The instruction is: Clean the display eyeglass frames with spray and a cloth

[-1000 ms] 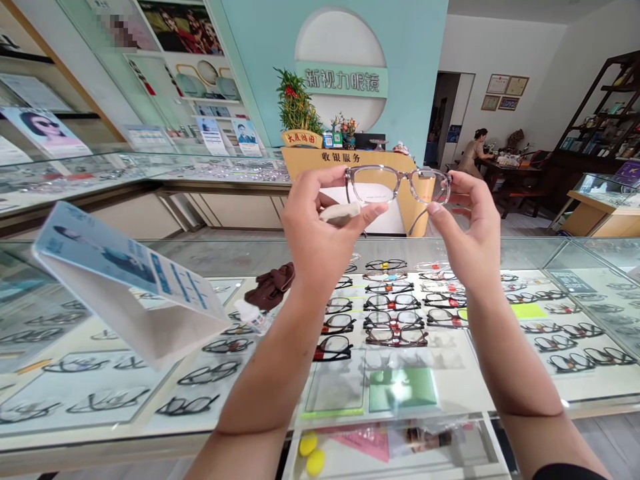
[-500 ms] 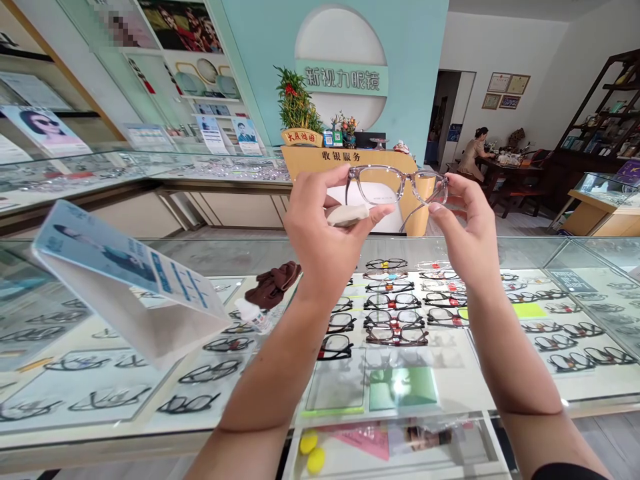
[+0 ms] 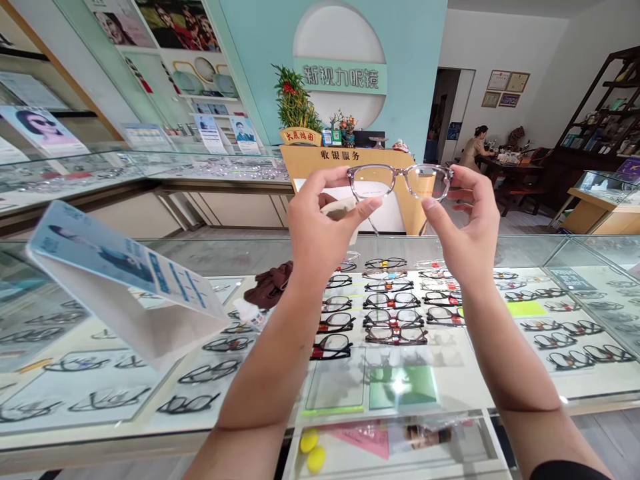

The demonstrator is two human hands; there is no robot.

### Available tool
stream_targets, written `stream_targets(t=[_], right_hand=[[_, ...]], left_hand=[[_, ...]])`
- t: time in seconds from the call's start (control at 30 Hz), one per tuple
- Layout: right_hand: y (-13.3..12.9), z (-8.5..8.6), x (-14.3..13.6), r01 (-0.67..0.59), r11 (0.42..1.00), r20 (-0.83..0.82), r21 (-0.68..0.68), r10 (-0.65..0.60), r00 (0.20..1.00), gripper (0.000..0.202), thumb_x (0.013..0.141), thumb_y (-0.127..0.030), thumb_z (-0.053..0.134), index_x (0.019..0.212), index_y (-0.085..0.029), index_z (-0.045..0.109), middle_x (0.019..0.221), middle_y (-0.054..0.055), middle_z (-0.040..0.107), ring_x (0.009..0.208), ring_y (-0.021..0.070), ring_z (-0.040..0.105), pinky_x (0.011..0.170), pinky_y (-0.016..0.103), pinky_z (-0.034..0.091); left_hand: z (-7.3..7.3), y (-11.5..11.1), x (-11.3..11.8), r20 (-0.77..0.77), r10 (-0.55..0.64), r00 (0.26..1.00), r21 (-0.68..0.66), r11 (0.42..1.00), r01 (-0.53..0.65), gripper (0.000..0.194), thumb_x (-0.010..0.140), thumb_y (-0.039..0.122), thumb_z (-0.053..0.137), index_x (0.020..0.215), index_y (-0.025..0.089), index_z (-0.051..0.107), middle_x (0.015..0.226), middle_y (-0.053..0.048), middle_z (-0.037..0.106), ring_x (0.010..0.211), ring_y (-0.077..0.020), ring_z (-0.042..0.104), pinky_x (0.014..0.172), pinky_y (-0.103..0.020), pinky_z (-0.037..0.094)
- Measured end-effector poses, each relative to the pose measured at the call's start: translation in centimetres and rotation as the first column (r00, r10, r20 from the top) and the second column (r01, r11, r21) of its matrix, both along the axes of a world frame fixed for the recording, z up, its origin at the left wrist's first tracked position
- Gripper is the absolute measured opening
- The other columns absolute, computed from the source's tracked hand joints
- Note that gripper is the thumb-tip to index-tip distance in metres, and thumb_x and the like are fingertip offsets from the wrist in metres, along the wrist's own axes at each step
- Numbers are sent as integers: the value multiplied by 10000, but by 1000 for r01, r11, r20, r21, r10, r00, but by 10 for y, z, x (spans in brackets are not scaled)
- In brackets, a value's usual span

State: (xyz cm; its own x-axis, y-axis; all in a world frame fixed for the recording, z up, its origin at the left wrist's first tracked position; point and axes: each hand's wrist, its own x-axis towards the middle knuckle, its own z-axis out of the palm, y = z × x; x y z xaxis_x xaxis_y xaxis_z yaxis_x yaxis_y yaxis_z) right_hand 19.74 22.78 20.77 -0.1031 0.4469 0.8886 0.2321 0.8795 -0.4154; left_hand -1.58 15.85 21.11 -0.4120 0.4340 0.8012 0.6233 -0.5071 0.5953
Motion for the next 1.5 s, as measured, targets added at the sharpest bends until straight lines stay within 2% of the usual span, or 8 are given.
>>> stream_targets(t=[0.17,0.37,0.53,0.7,0.83,1.13,1.27,1.5], right_hand=[[-8,3,-2,85,987,-29,135,-81,996,512,987,-523,737,1451,-362,591,1344,88,667,1235,321,674,1019,603,600],[-8,2,-2,78,989,-31,122,-74,997,526,985,-545,740,1454,-368,581,1359,83,658,1262,326,657,1059,622,587],[-13,3,-2,61,996,-18,65,-59,998,549,984,-550,728,1480,-386,560,1433,89,631,1321,341,614,1081,627,578],[-7,3,-1,0,999,16,-46,1,1000,549,981,-489,726,1492,-383,554,1473,84,643,1330,336,632,1108,622,567],[7,0,-1,-93,977,67,-192,107,992,523,980,-440,706,1484,-376,583,1474,77,673,1295,325,676,1100,607,575],[18,-4,-3,-201,931,52,-305,227,973,529,973,-515,722,1476,-387,620,1494,73,690,1302,309,692,1100,576,601],[18,-4,-4,-176,958,49,-226,192,980,578,982,-497,708,1534,-385,576,1507,77,673,1333,313,680,1118,571,595],[17,-8,-12,-30,999,18,28,29,999,657,1005,-529,661,1615,-404,450,1594,93,587,1389,341,639,1079,599,609]], left_hand=[[3,6,-10,36,-110,993,-40,993,111,531,756,511,979,1191,285,775,1194,-77,807,1131,-262,756,881,-346,650],[3,5,-11,63,-151,987,-83,984,156,541,754,500,973,1201,267,778,1183,-88,811,1081,-259,766,872,-365,647],[3,6,-12,64,-161,985,-97,981,167,553,750,512,970,1200,255,778,1167,-82,818,1023,-233,766,818,-325,631],[-2,6,-12,1,-64,998,-10,998,64,581,785,505,959,1289,310,747,1267,-65,789,988,-220,738,766,-334,618],[-7,2,-7,-80,63,995,98,994,-55,586,802,443,963,1319,323,716,1293,-78,742,1089,-265,723,815,-376,631],[-6,-6,4,-212,251,945,188,959,-213,564,836,440,944,1319,298,690,1244,-98,731,1075,-282,726,870,-422,638],[-7,-3,3,-244,289,926,211,947,-240,595,860,495,918,1361,285,675,1233,-91,740,1057,-267,729,857,-406,630],[-7,1,1,-135,132,982,141,984,-113,703,819,553,937,1413,299,658,1403,-95,705,1188,-304,705,908,-413,620]])
